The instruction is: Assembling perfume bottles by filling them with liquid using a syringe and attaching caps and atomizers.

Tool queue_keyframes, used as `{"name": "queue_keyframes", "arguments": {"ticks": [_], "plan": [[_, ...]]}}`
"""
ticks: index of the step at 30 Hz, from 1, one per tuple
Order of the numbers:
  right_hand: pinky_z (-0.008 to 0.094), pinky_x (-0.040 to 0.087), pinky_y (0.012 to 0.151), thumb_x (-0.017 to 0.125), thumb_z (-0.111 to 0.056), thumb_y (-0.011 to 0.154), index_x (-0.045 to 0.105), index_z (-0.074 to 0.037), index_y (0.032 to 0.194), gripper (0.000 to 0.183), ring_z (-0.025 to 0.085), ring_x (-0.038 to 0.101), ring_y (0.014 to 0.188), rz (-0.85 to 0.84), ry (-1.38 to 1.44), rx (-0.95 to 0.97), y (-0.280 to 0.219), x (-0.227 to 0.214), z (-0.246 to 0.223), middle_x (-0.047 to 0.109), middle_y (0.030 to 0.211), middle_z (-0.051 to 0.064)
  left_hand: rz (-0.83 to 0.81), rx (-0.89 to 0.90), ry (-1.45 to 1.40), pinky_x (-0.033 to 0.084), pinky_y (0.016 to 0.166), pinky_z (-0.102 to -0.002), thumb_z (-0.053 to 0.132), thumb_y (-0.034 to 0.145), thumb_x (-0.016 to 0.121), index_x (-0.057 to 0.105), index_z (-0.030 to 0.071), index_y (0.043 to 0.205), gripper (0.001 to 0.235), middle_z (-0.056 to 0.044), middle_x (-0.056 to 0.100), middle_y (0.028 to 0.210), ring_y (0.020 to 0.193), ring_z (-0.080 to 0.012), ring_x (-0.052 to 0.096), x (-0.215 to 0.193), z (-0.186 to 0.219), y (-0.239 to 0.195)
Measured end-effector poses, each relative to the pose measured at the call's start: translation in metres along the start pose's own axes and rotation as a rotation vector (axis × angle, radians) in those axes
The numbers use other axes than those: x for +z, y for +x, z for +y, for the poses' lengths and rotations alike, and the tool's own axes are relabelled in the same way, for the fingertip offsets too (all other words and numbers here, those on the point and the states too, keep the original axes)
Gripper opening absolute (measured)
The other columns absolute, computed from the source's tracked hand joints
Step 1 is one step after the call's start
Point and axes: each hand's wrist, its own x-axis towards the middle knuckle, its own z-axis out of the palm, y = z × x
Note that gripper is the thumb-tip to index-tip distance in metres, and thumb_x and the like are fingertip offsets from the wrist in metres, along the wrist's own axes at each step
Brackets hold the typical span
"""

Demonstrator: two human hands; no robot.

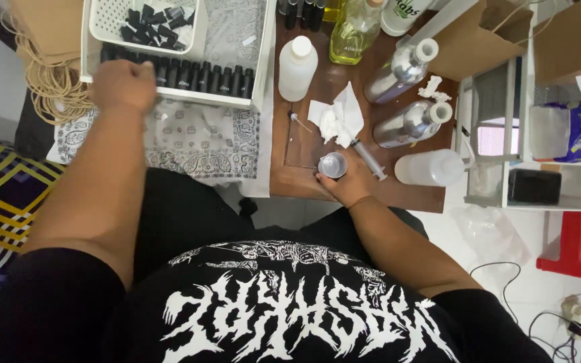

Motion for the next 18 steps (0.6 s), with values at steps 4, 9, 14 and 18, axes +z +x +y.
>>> {"name": "queue_keyframes", "arguments": {"ticks": [4,9,14,18], "plan": [[0.044,0.051,0.081,0.087,-0.042,0.067,0.069,-0.015,0.107,0.051,0.032,0.068,0.097,-0.029,-0.023,0.034,0.005,-0.009,-0.010,0.071,0.103,0.007,-0.117,-0.097,0.079,0.053,0.088,-0.057,0.045,0.098,0.064,0.073,0.006,0.120,0.045,-0.021,0.068,0.123,0.111,-0.0475,0.064,-0.006,-0.009,0.031],[0.046,0.051,0.085,0.084,-0.054,0.068,0.068,-0.025,0.113,0.055,0.030,0.066,0.110,-0.156,-0.033,0.252,0.002,-0.009,-0.006,0.072,0.110,0.000,-0.322,-0.299,0.123,0.049,0.103,-0.056,0.034,0.088,0.074,0.038,-0.004,0.151,0.082,-0.020,0.026,0.158,0.135,-0.0471,0.045,-0.014,0.014,0.046],[0.045,0.050,0.088,0.085,-0.051,0.070,0.068,-0.017,0.108,0.054,0.033,0.068,0.101,-0.084,-0.015,0.121,0.001,0.000,0.004,0.074,0.104,0.007,-0.199,-0.375,0.036,0.049,0.095,-0.054,0.011,0.085,0.070,0.046,0.013,0.137,0.057,-0.016,0.060,0.128,0.119,-0.0431,0.058,-0.008,0.013,0.050],[0.044,0.050,0.091,0.084,-0.055,0.068,0.068,-0.024,0.111,0.057,0.030,0.066,0.109,-0.153,-0.054,0.272,0.003,-0.006,-0.005,0.072,0.111,0.002,-0.256,-0.461,0.017,0.039,0.107,-0.056,0.016,0.092,0.065,0.021,0.008,0.156,0.078,-0.020,0.048,0.146,0.133,-0.0449,0.047,-0.013,0.026,0.045]]}}
